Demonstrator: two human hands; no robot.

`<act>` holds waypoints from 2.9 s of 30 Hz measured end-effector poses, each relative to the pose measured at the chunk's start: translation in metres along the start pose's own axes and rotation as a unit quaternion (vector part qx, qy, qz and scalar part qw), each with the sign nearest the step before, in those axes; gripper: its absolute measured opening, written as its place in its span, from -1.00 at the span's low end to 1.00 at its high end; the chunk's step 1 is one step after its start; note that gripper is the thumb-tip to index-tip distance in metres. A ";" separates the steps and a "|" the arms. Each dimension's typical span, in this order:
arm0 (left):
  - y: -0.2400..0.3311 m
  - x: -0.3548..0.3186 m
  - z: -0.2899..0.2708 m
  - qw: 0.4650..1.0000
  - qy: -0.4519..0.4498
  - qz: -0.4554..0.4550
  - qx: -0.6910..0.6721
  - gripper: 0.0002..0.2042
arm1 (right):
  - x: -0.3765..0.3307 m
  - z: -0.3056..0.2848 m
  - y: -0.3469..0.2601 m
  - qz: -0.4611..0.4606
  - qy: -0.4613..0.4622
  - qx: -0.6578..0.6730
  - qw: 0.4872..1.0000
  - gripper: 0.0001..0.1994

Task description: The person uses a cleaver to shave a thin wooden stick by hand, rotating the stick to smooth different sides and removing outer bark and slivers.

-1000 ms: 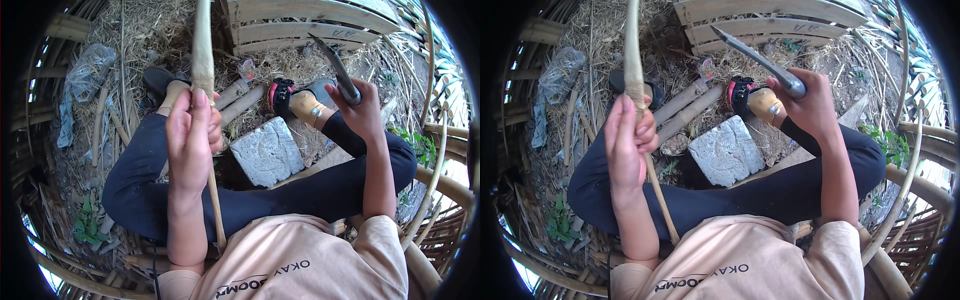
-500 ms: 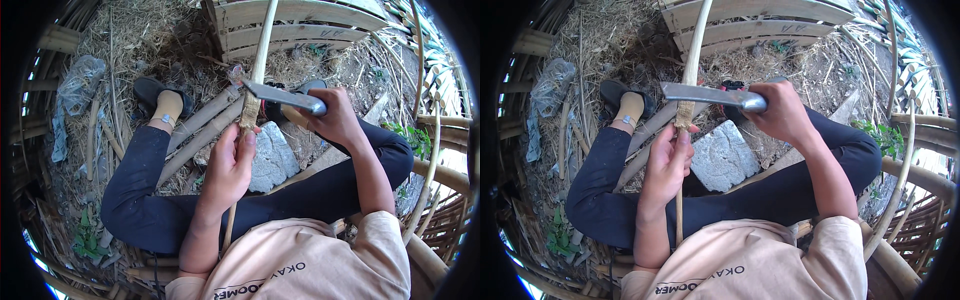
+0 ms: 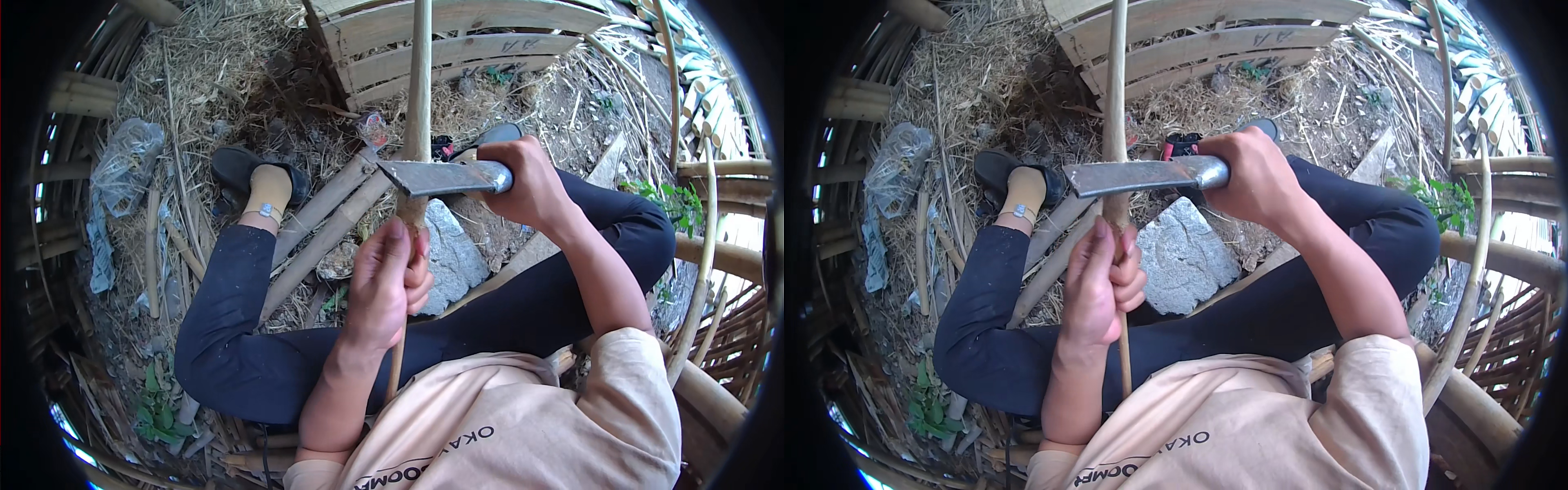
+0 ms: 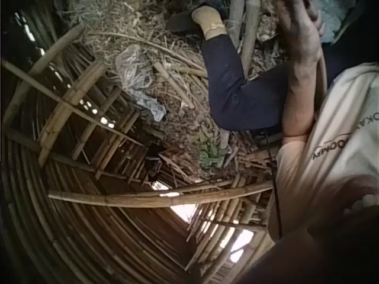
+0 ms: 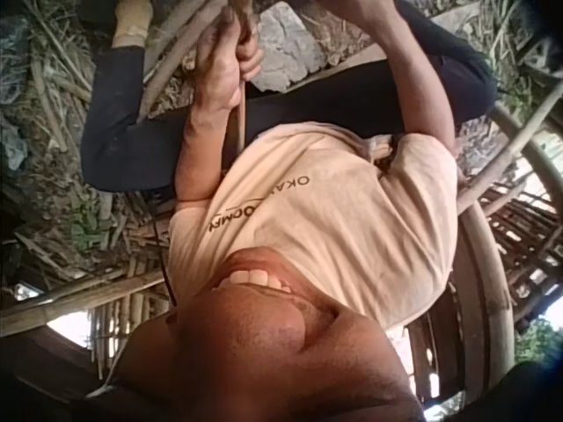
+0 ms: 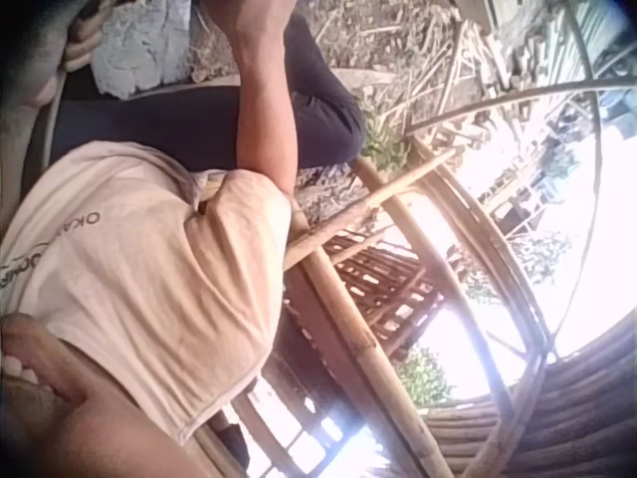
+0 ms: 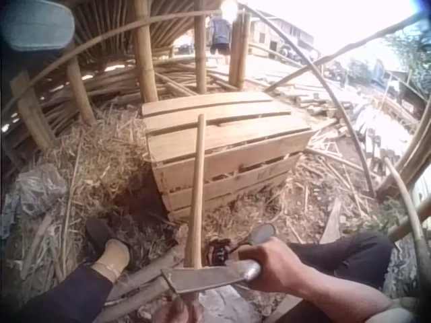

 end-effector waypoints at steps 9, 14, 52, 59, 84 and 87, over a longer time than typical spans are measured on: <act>-0.008 -0.004 0.009 0.999 0.016 -0.021 0.025 -0.66 | 0.004 -0.005 0.007 0.012 0.045 -0.066 0.997 -0.87; -0.003 -0.008 0.013 0.996 0.065 -0.004 0.069 -0.67 | 0.005 -0.007 0.011 0.013 0.056 -0.081 0.995 -0.87; 0.023 -0.008 -0.009 0.983 0.137 0.062 0.106 -0.70 | -0.007 -0.007 0.015 0.310 -0.058 0.564 0.763 -0.67; 0.024 -0.004 -0.013 0.977 0.125 0.048 0.164 -0.69 | -0.006 0.001 0.016 0.278 -0.071 0.612 0.737 -0.74; 0.037 0.010 -0.040 0.995 0.071 0.064 0.007 -0.74 | -0.002 -0.019 -0.006 -0.004 0.052 0.142 0.989 -0.74; 0.037 0.007 -0.031 0.990 0.114 0.063 0.047 -0.70 | -0.005 -0.010 -0.026 0.025 -0.033 0.120 0.992 -0.74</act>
Point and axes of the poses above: each hand's wrist, its own x-axis towards the middle knuckle, its own z-axis out of the palm, y = z × x, the point moved 4 cm from there along x, towards the middle knuckle, and after that the axes turned 4 degrees about -z, right-handed, at the moved point
